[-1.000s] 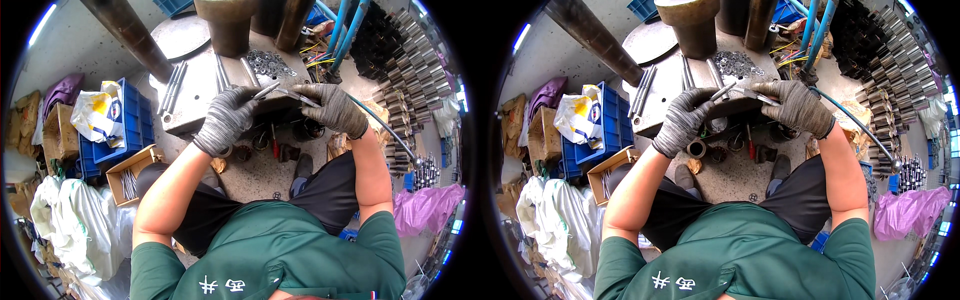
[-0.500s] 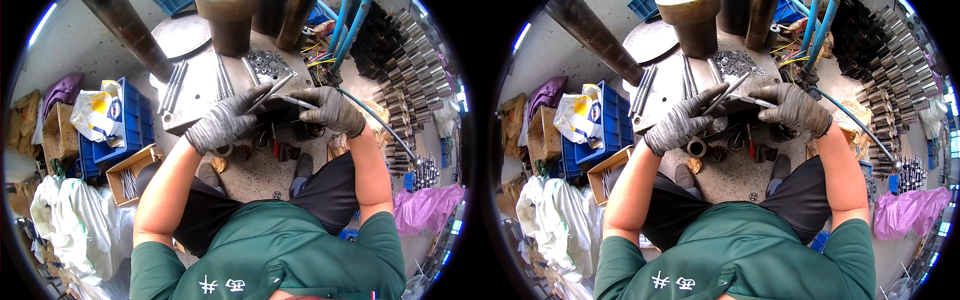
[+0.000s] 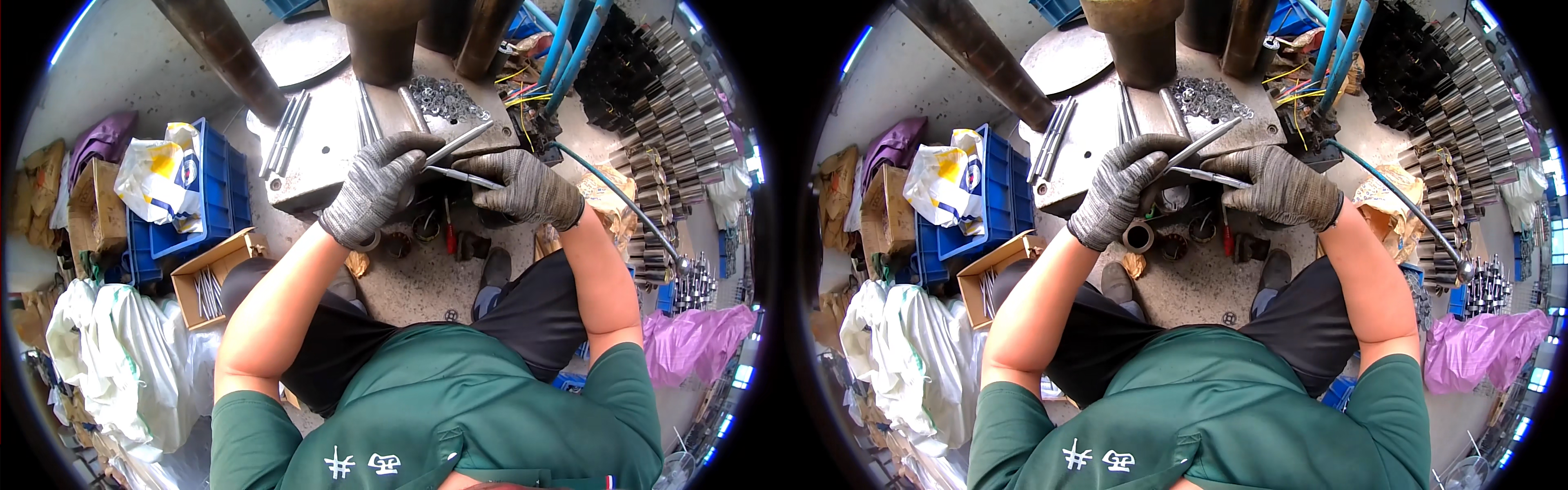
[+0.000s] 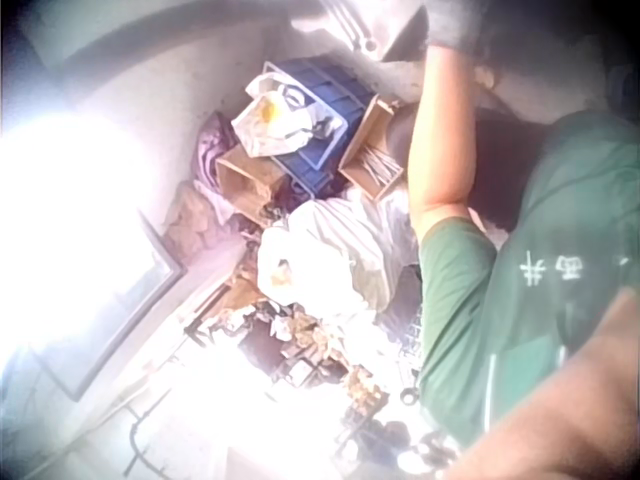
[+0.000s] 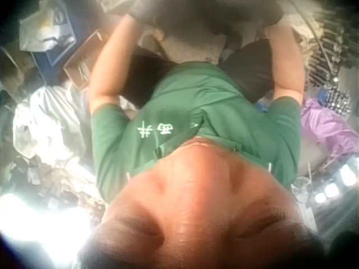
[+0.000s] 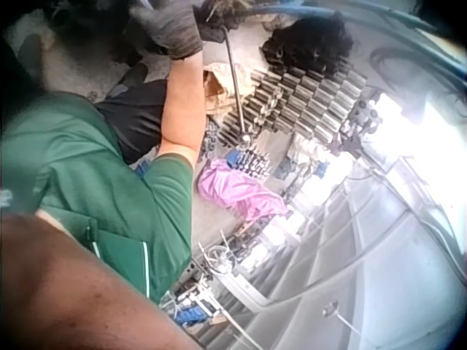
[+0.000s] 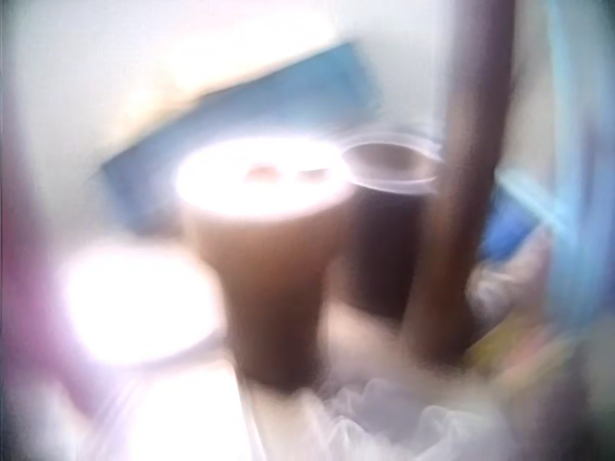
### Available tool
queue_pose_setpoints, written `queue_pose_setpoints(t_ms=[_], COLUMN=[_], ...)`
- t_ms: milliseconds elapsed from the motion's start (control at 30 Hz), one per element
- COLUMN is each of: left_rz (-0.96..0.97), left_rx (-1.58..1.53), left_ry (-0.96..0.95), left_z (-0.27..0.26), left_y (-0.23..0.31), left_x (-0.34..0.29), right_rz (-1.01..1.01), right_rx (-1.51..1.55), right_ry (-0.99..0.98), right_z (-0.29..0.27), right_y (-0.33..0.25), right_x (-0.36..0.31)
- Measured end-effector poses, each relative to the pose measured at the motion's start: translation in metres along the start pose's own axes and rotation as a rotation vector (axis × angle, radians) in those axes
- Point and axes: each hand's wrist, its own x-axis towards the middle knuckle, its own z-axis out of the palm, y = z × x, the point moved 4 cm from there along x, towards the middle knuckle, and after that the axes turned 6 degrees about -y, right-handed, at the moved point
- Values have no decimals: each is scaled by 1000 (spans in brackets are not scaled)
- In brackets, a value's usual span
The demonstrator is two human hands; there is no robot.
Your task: The person uses a calipers to measure metal rods at a workstation in a fabrication facility.
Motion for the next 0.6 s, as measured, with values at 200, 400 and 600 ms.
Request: queue_pose_setpoints(t_ms=[200,400,600], left_rz=[-41,-32,-35], left_rx=[-181,-413,-687], left_ry=[-19,1,-117], left_z=[0,5,0], left_y=[-5,-2,-12], left_x=[1,-1,-1], right_rz=[72,-15,52], right_rx=[14,-54,52], right_ry=[-38,-18,-42], right_z=[2,1,5], right_y=[0,-4,-4], right_x=[2,3,5])
